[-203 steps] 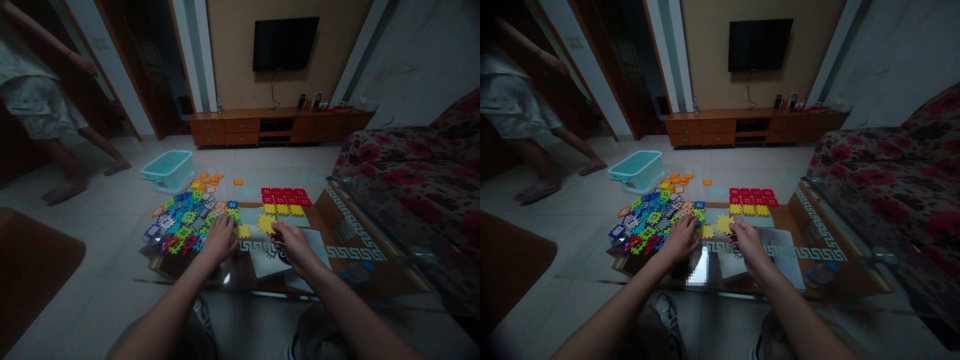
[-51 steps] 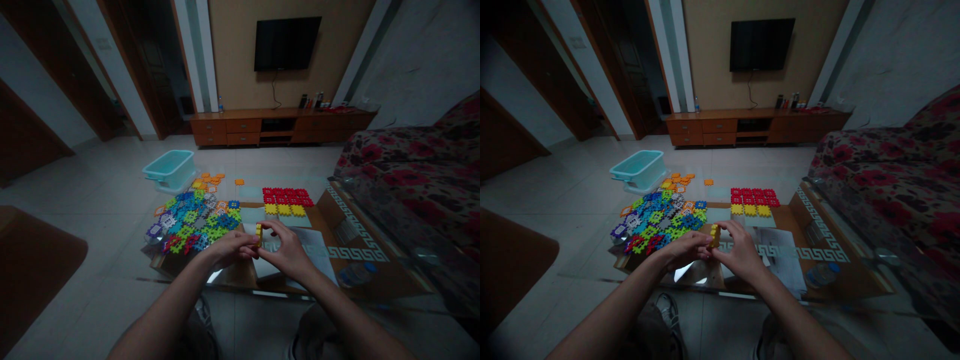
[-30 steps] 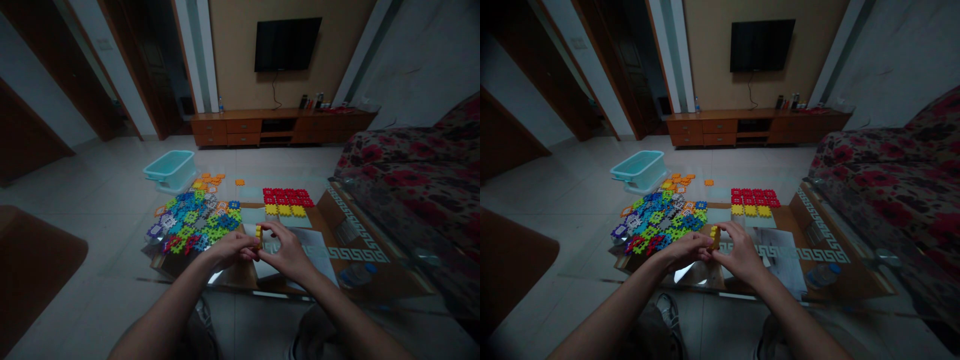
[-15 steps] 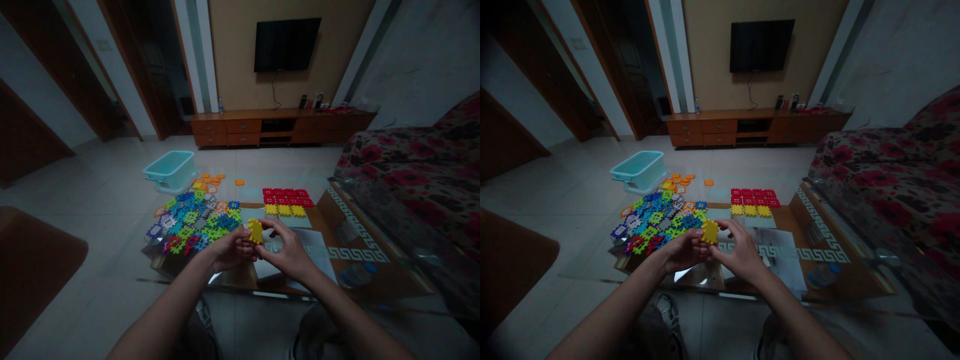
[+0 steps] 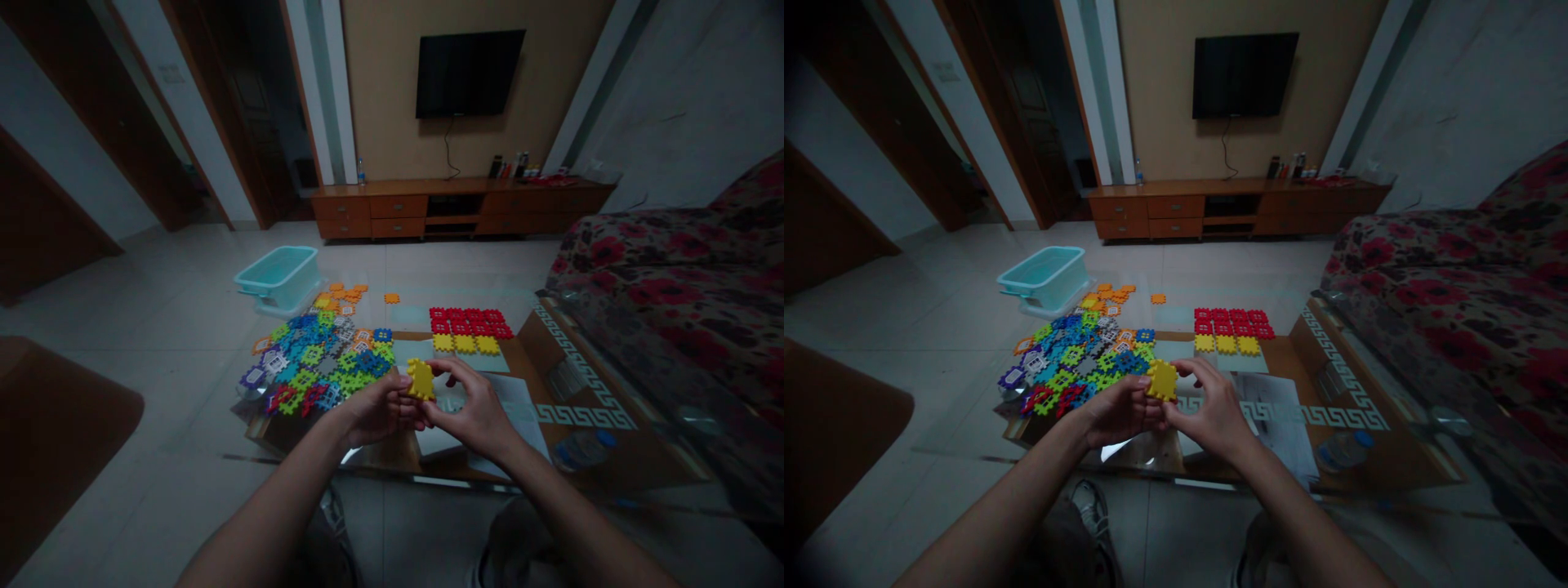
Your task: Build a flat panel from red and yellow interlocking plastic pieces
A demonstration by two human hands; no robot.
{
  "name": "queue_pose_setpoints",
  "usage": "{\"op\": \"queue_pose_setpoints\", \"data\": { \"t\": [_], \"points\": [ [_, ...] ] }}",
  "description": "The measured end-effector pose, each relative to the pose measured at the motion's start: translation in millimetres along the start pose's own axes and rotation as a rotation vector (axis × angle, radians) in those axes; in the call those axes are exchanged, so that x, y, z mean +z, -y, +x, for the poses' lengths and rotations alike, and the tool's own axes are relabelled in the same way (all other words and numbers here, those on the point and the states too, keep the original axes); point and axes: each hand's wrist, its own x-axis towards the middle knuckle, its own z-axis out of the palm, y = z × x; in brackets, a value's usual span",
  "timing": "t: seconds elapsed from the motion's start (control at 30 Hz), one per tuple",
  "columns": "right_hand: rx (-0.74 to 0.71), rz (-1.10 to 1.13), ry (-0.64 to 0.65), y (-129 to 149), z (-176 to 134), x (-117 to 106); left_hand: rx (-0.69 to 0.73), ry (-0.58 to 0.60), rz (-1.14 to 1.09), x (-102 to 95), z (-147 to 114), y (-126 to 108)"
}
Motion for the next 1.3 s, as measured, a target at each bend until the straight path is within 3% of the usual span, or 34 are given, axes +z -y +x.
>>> {"op": "queue_pose_setpoints", "data": {
  "t": [0.1,0.17,0.3,0.37,0.43,0.5,0.73,1.3],
  "points": [
    [-0.021,-0.073,-0.023,-4,1,-3,0.057,-0.059,0.094,-3.6,6,1],
    [-0.058,-0.165,-0.029,-9,1,-7,0.180,-0.145,0.288,-6.9,10,1],
    [-0.112,-0.398,0.010,-17,0,-13,0.558,-0.359,0.986,-11.8,6,-2],
    [-0.111,-0.461,0.040,-19,0,-15,0.731,-0.388,1.370,-13.9,0,-4],
    [-0.114,-0.493,0.078,-19,0,-16,0.824,-0.374,1.652,-16.4,-5,-6],
    [-0.118,-0.516,0.114,-18,0,-15,0.842,-0.373,1.797,-18.5,-6,-5],
    [-0.117,-0.525,0.202,-15,-4,-10,0.772,-0.347,1.906,-13.0,-4,-2],
    [-0.120,-0.513,0.205,-15,-5,-7,0.719,-0.345,1.940,-8.6,-6,-5]
  ]
}}
